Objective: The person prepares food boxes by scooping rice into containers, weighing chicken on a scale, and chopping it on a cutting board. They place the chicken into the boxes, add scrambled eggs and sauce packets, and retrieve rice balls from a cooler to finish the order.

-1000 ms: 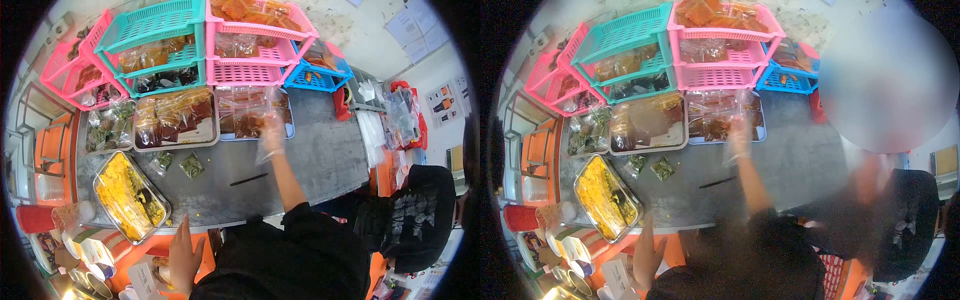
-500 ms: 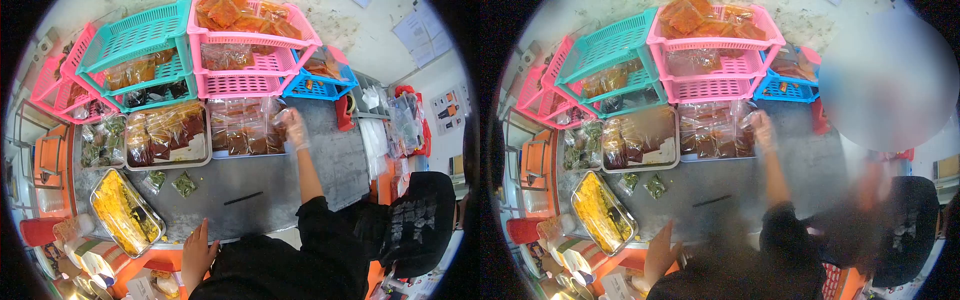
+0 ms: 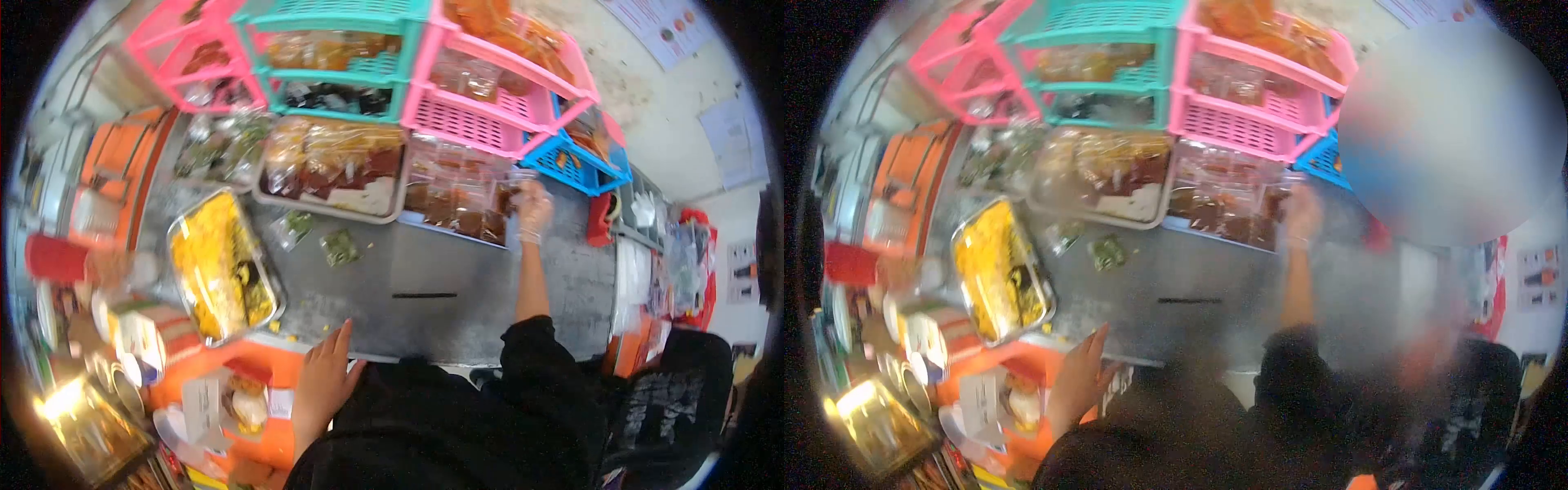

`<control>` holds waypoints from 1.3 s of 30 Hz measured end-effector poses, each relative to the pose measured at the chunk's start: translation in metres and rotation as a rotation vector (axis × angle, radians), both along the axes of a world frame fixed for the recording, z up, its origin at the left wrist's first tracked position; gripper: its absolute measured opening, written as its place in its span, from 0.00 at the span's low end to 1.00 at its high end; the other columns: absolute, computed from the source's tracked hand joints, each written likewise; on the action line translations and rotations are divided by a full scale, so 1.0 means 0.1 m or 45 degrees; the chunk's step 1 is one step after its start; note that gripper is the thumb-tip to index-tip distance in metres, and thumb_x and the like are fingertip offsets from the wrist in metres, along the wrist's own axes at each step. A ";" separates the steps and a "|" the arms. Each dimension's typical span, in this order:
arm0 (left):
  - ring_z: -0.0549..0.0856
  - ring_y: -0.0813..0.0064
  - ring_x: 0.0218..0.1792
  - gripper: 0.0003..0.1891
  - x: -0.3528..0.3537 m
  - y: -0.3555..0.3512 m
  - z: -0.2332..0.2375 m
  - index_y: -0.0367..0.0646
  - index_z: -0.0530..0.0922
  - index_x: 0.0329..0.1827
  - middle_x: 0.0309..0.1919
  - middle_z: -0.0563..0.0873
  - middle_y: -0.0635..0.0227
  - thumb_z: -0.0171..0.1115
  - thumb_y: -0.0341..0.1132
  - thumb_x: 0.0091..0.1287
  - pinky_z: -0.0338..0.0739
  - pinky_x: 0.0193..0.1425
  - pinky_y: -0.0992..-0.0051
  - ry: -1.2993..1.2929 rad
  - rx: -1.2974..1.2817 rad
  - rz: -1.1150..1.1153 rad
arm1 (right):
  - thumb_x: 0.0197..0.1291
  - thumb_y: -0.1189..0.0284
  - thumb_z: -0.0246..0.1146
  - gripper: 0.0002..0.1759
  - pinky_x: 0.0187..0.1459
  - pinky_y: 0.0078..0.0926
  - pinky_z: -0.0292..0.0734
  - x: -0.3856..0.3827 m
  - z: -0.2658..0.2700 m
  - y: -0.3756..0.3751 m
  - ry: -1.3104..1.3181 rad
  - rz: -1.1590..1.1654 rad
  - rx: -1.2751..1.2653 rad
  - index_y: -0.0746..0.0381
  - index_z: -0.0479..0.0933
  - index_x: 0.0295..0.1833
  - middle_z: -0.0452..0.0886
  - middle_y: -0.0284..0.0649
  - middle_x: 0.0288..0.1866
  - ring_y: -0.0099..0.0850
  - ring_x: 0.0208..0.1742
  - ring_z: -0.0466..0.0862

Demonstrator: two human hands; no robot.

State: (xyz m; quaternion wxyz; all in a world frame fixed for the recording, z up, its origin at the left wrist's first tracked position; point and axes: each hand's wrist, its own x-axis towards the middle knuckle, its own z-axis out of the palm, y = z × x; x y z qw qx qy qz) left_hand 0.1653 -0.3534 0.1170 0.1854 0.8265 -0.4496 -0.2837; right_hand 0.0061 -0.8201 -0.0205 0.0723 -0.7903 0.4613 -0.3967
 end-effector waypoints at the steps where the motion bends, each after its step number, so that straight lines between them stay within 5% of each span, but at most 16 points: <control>1: 0.77 0.53 0.52 0.33 -0.04 0.10 0.01 0.38 0.60 0.67 0.55 0.75 0.53 0.60 0.40 0.61 0.71 0.56 0.61 -0.001 -0.015 0.009 | 0.61 0.62 0.58 0.13 0.36 0.39 0.75 0.03 -0.07 -0.01 -0.167 0.065 -0.169 0.59 0.81 0.39 0.83 0.46 0.30 0.41 0.32 0.83; 5: 0.78 0.54 0.50 0.33 -0.30 0.51 0.10 0.37 0.60 0.67 0.54 0.76 0.53 0.60 0.40 0.61 0.71 0.55 0.61 -0.103 -0.133 0.099 | 0.60 0.62 0.59 0.14 0.37 0.39 0.74 0.13 0.60 0.41 -0.048 0.079 0.207 0.62 0.81 0.38 0.83 0.47 0.32 0.40 0.34 0.84; 7: 0.77 0.53 0.51 0.32 -0.44 0.78 0.08 0.37 0.60 0.67 0.54 0.76 0.52 0.59 0.41 0.62 0.71 0.56 0.61 -0.040 -0.138 0.152 | 0.60 0.61 0.57 0.16 0.39 0.41 0.74 0.16 0.81 0.47 0.667 0.107 -0.017 0.63 0.80 0.36 0.83 0.48 0.34 0.43 0.36 0.83; 10: 0.77 0.51 0.52 0.31 -0.64 1.09 0.00 0.36 0.61 0.66 0.53 0.76 0.51 0.58 0.41 0.63 0.71 0.56 0.60 0.019 -0.093 0.248 | 0.60 0.59 0.54 0.18 0.40 0.44 0.74 0.19 0.85 0.23 0.504 0.152 0.170 0.62 0.80 0.36 0.82 0.50 0.35 0.47 0.37 0.81; 13: 0.77 0.53 0.51 0.31 -0.74 1.31 -0.06 0.36 0.61 0.66 0.52 0.77 0.52 0.59 0.41 0.62 0.71 0.55 0.61 -0.002 -0.078 0.355 | 0.63 0.64 0.52 0.16 0.41 0.43 0.73 0.37 1.19 0.69 0.072 0.422 -0.252 0.62 0.81 0.36 0.82 0.51 0.36 0.47 0.39 0.80; 15: 0.78 0.53 0.49 0.32 -0.79 1.44 0.04 0.36 0.61 0.66 0.49 0.79 0.51 0.60 0.39 0.61 0.72 0.54 0.61 0.000 -0.202 0.455 | 0.64 0.68 0.51 0.14 0.40 0.36 0.72 0.61 1.36 1.19 -0.104 0.459 -0.060 0.63 0.80 0.38 0.81 0.46 0.35 0.40 0.37 0.79; 21: 0.74 0.52 0.58 0.33 -1.09 1.84 0.17 0.38 0.60 0.68 0.58 0.74 0.50 0.61 0.41 0.62 0.68 0.62 0.62 -0.066 -0.697 1.090 | 0.61 0.74 0.56 0.06 0.29 0.17 0.71 0.95 1.31 3.91 -0.108 1.515 0.818 0.63 0.77 0.37 0.78 0.36 0.31 0.21 0.30 0.76; 24: 0.70 0.54 0.64 0.36 -1.42 2.31 0.23 0.38 0.57 0.69 0.63 0.69 0.50 0.62 0.43 0.62 0.63 0.67 0.64 -0.054 -0.904 1.351 | 0.53 0.76 0.57 0.05 0.32 0.20 0.74 0.67 1.71 5.44 0.118 1.976 1.839 0.65 0.77 0.35 0.79 0.38 0.35 0.23 0.33 0.78; 25: 0.70 0.56 0.64 0.36 -1.55 2.52 0.12 0.38 0.57 0.70 0.63 0.69 0.50 0.62 0.42 0.62 0.63 0.67 0.64 0.015 -0.994 1.417 | 0.54 0.72 0.58 0.08 0.34 0.21 0.74 0.67 1.68 5.78 0.435 2.187 1.620 0.66 0.77 0.36 0.79 0.38 0.33 0.24 0.33 0.78; 26: 0.70 0.57 0.65 0.36 -1.71 2.73 0.06 0.38 0.56 0.70 0.63 0.70 0.49 0.62 0.41 0.62 0.63 0.67 0.65 0.096 -1.083 1.470 | 0.56 0.70 0.59 0.10 0.35 0.20 0.73 0.60 1.60 6.09 0.326 2.495 0.874 0.67 0.77 0.36 0.79 0.38 0.32 0.23 0.33 0.78; 27: 0.74 0.63 0.61 0.29 -1.87 2.93 0.12 0.36 0.61 0.68 0.59 0.74 0.52 0.56 0.39 0.67 0.67 0.64 0.69 0.101 -1.178 1.698 | 0.58 0.67 0.60 0.12 0.36 0.22 0.73 0.56 1.35 6.37 0.342 2.672 1.101 0.67 0.78 0.38 0.79 0.39 0.32 0.24 0.33 0.78; 30: 0.79 0.68 0.55 0.21 -2.31 3.62 0.02 0.34 0.68 0.63 0.53 0.79 0.56 0.48 0.37 0.72 0.72 0.58 0.71 -0.061 -1.256 2.131 | 0.59 0.63 0.61 0.16 0.39 0.25 0.74 0.40 1.76 7.28 0.819 2.607 1.730 0.67 0.78 0.41 0.80 0.41 0.32 0.28 0.35 0.79; 33: 0.80 0.69 0.52 0.19 -2.52 4.33 0.05 0.35 0.74 0.57 0.48 0.82 0.59 0.40 0.38 0.75 0.76 0.53 0.69 -0.216 -1.521 2.379 | 0.61 0.68 0.58 0.13 0.39 0.29 0.75 0.33 1.66 8.01 0.748 2.237 1.814 0.66 0.79 0.44 0.82 0.43 0.38 0.32 0.33 0.81; 34: 0.80 0.69 0.52 0.19 -2.53 4.56 0.03 0.35 0.74 0.57 0.48 0.82 0.59 0.40 0.38 0.75 0.76 0.53 0.69 -0.197 -1.527 2.384 | 0.61 0.68 0.58 0.13 0.39 0.29 0.75 0.39 1.55 8.18 0.762 2.223 1.808 0.66 0.79 0.44 0.82 0.43 0.38 0.32 0.33 0.81; 36: 0.82 0.71 0.47 0.18 -2.49 5.02 -0.01 0.33 0.76 0.51 0.43 0.83 0.61 0.42 0.39 0.75 0.76 0.52 0.71 0.006 -1.340 2.392 | 0.62 0.69 0.57 0.14 0.42 0.25 0.75 0.48 1.35 8.38 0.452 2.539 0.670 0.66 0.77 0.48 0.81 0.42 0.41 0.28 0.36 0.81; 39: 0.85 0.66 0.41 0.15 -2.31 5.64 -0.79 0.37 0.76 0.51 0.43 0.84 0.59 0.46 0.36 0.72 0.77 0.48 0.71 -0.188 -0.790 1.944 | 0.62 0.67 0.58 0.17 0.52 0.29 0.72 0.29 1.77 8.47 0.606 2.221 1.269 0.66 0.75 0.52 0.80 0.45 0.46 0.33 0.47 0.79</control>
